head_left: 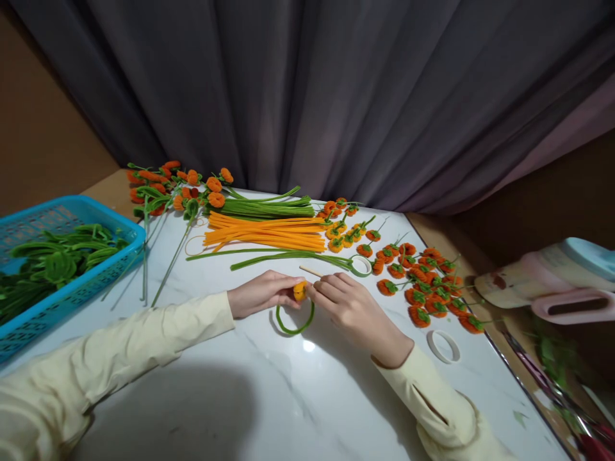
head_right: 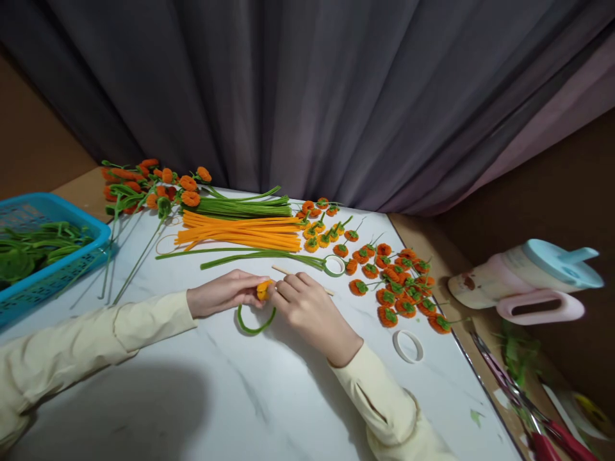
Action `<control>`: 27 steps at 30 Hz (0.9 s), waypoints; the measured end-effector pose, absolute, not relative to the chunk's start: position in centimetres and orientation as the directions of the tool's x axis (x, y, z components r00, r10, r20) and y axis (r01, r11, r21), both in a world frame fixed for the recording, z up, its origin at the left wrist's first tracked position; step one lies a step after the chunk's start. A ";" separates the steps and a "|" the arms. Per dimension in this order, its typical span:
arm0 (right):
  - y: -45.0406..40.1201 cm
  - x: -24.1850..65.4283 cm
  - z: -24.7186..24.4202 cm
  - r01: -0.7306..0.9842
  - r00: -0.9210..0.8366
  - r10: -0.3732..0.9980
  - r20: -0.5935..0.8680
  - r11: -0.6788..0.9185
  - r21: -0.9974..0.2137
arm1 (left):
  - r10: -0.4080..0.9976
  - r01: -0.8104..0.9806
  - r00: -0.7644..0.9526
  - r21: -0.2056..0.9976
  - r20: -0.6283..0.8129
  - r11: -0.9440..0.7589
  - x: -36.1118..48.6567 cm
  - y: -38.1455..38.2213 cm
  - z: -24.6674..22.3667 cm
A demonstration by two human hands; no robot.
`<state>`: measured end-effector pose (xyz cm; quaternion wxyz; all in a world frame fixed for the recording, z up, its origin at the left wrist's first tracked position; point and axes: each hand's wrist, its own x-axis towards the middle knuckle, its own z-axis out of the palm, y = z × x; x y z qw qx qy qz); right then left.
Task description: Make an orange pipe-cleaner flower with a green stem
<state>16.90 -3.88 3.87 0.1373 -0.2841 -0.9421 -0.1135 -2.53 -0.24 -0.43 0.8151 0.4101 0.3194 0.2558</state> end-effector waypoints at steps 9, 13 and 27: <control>-3.7 17.1 2.3 0.397 -0.877 0.210 0.433 0.824 0.405 | 0.672 -0.167 0.671 0.818 -0.315 0.551 -2.5 -0.1 -0.6; -3.6 17.1 1.6 0.407 -0.855 0.213 0.473 0.841 0.357 | 0.683 -0.168 0.675 0.842 -0.280 0.512 -2.5 -0.1 -0.4; -4.3 16.5 3.2 0.515 -0.840 0.444 0.311 0.833 0.203 | 0.613 -0.022 0.711 0.860 -0.344 0.509 -2.7 -0.1 0.3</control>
